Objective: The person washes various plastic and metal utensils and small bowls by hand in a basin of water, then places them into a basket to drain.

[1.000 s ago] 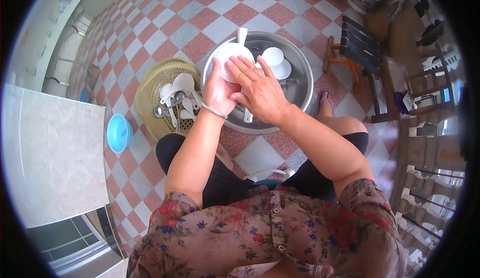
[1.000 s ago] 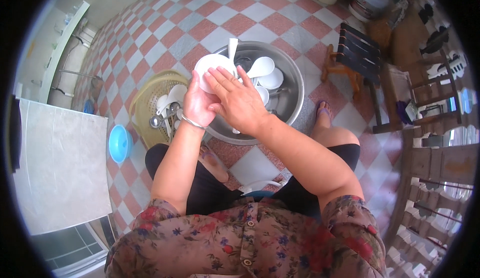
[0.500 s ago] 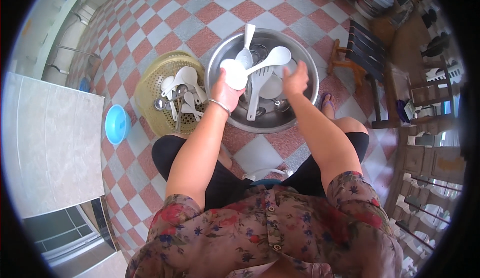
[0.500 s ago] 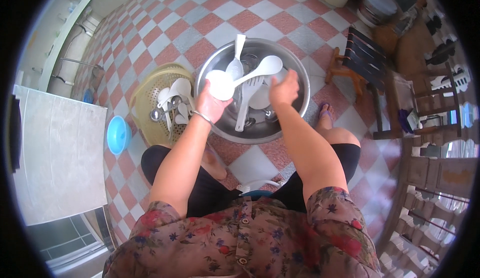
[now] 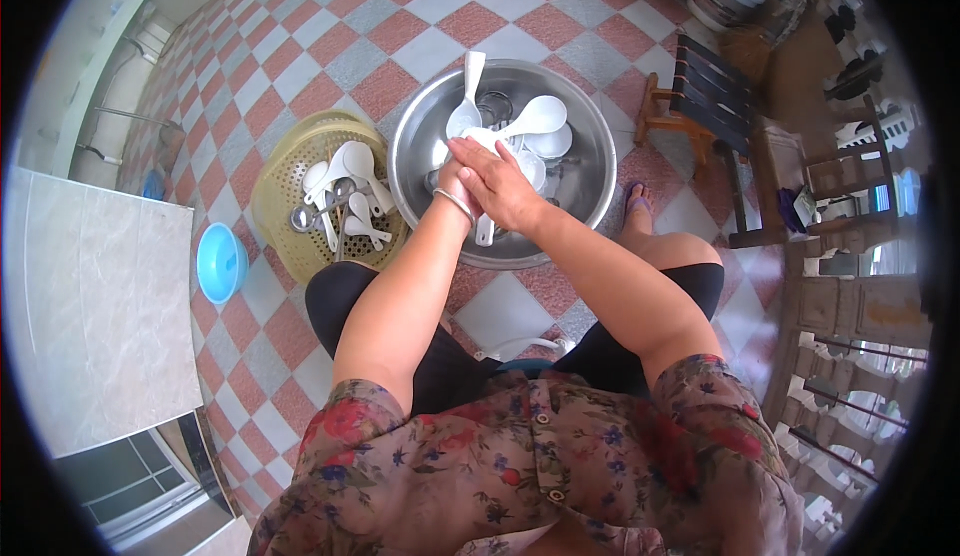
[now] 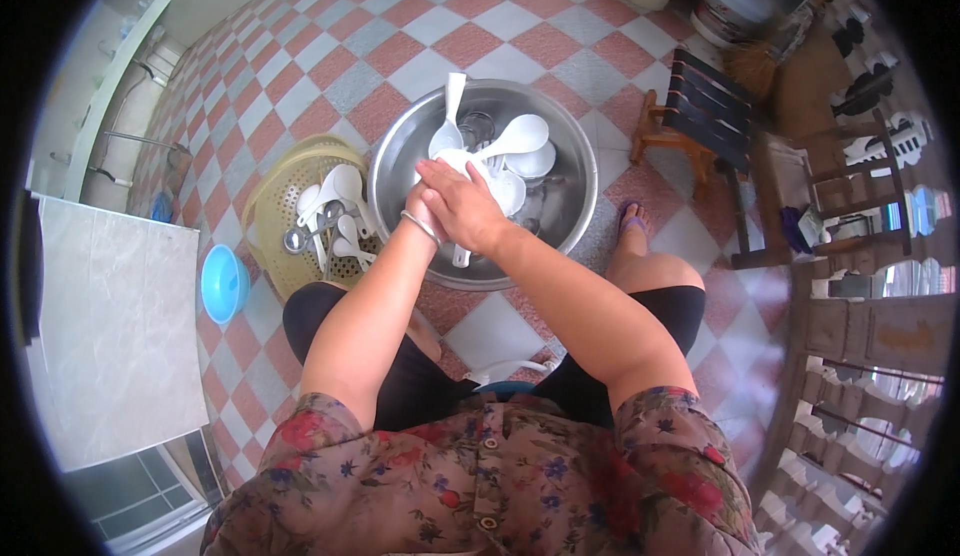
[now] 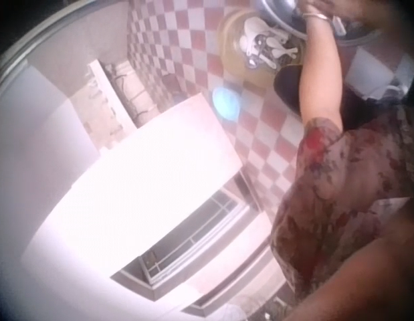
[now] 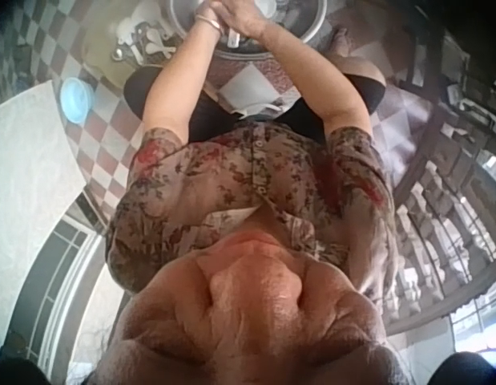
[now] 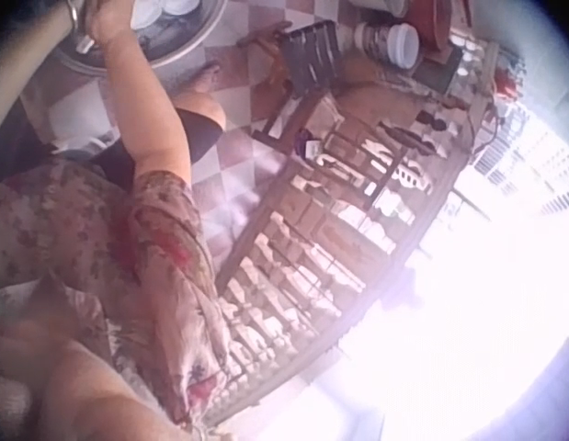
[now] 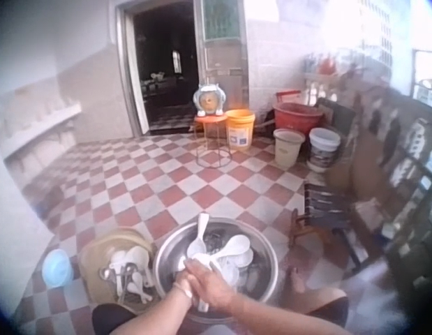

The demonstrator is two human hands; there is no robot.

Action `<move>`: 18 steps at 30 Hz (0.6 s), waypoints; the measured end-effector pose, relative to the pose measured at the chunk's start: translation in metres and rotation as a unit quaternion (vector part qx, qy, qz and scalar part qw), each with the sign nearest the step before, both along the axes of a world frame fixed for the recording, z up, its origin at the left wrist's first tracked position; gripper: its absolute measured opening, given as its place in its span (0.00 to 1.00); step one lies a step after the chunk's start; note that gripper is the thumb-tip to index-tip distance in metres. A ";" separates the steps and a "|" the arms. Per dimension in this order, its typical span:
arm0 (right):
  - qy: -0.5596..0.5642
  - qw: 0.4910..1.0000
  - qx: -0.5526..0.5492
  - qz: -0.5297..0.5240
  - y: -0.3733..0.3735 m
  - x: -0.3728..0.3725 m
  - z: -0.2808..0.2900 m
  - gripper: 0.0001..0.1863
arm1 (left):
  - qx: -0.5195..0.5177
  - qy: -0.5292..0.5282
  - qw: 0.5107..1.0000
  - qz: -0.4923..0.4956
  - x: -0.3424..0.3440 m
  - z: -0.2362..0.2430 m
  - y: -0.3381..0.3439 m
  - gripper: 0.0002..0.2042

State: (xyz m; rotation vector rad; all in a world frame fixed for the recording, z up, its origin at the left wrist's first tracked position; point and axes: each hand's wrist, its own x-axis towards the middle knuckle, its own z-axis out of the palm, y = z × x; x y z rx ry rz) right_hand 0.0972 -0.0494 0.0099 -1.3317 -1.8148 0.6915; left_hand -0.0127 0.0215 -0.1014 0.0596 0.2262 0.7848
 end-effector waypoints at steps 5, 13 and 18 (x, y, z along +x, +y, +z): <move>-0.105 0.989 0.016 -0.107 0.021 0.042 -0.013 0.21 | 0.107 0.324 0.939 -0.025 0.046 0.107 -0.046 0.18; 0.641 0.721 -0.234 -0.121 0.020 0.032 0.001 0.28 | 0.292 0.397 0.865 0.095 0.044 0.124 -0.055 0.15; 0.675 0.661 -0.295 -0.146 0.006 0.031 0.038 0.26 | 0.574 0.652 0.491 0.076 0.046 0.134 -0.061 0.12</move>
